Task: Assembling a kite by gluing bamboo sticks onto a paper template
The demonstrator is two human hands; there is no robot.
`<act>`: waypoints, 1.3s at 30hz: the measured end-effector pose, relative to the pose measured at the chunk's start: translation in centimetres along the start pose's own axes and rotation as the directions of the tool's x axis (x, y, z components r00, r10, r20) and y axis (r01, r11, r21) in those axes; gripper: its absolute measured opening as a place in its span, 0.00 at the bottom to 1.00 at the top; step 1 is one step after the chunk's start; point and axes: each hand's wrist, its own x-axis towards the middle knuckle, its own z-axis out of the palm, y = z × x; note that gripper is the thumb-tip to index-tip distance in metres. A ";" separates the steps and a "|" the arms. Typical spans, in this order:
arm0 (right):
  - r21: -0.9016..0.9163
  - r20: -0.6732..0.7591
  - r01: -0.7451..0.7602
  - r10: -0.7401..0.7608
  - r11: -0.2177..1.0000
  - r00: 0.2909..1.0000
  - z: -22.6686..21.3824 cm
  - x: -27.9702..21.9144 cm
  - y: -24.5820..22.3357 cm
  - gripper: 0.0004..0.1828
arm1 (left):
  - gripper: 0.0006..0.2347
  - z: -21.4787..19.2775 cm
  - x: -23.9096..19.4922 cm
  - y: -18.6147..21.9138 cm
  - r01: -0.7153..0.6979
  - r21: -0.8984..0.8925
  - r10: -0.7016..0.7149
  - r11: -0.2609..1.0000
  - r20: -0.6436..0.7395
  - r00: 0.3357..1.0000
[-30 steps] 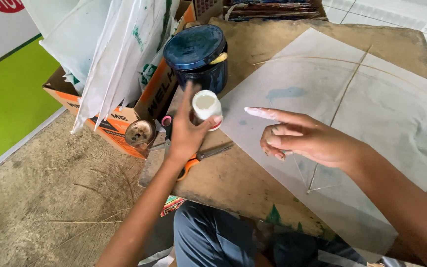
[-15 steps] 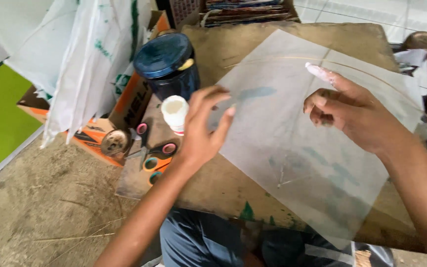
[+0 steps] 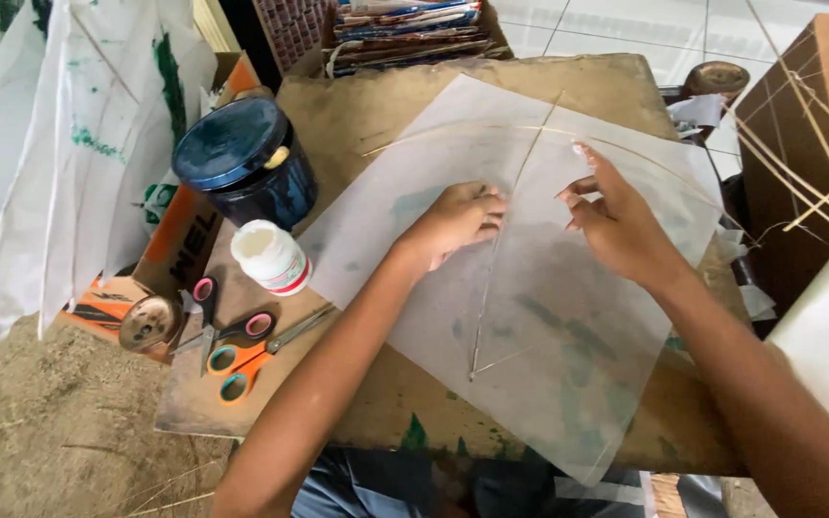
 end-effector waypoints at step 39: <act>-0.660 0.242 0.487 -0.451 0.572 0.859 2.4 0.8 4.6 0.40 | 0.25 1.5 -5.4 -2.9 -0.025 -0.461 0.087 0.887 0.113 0.990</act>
